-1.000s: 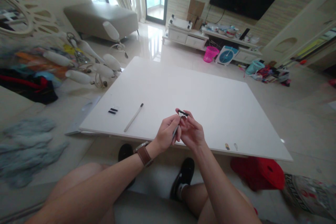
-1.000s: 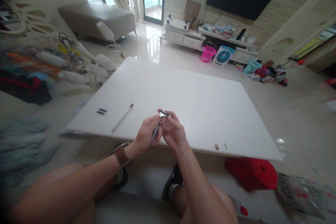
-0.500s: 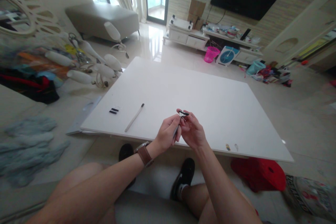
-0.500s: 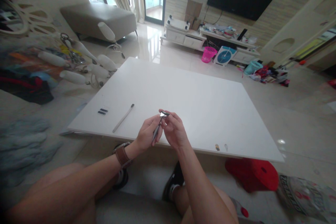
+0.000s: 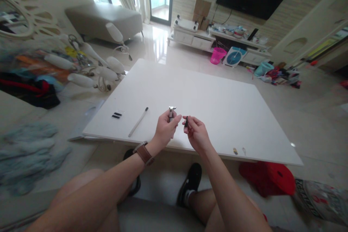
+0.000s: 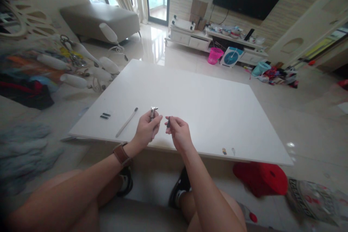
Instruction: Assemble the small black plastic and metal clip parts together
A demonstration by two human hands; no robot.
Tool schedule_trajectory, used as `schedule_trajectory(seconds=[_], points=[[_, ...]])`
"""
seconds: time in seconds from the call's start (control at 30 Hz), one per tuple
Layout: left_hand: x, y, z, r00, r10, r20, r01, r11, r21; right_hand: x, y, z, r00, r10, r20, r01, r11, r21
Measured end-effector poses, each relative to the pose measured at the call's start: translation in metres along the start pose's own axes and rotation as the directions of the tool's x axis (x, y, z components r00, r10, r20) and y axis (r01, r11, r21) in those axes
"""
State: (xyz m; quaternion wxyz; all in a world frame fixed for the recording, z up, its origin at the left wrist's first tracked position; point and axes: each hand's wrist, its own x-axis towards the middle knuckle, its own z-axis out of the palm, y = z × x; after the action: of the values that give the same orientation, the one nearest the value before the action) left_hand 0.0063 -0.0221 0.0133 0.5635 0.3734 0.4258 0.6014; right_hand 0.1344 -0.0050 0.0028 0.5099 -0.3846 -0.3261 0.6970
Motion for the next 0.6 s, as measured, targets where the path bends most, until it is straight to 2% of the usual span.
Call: schedule_trajectory(seconds=[0.2,0.33,0.47,0.6], points=[[0.002,-0.007,-0.001,0.994,-0.095,0.051,0.094,0.995,0.014,0.000,0.001,-0.002,0.997,-0.082,0.015,0.083,0.993,-0.081],[0.002,-0.007,-0.001,0.990,-0.124,0.068,0.123,0.992,0.018,-0.001,-0.002,-0.002,0.995,-0.095,0.038,0.098,0.991,-0.094],[0.002,-0.006,-0.001,0.989,-0.136,0.055,0.136,0.991,0.015,-0.003,-0.007,-0.001,0.997,-0.072,0.040,0.074,0.997,-0.027],[0.001,-0.003,0.002,0.991,-0.135,-0.021,0.132,0.986,-0.099,-0.005,-0.011,-0.002,0.998,-0.017,0.062,0.012,0.997,0.077]])
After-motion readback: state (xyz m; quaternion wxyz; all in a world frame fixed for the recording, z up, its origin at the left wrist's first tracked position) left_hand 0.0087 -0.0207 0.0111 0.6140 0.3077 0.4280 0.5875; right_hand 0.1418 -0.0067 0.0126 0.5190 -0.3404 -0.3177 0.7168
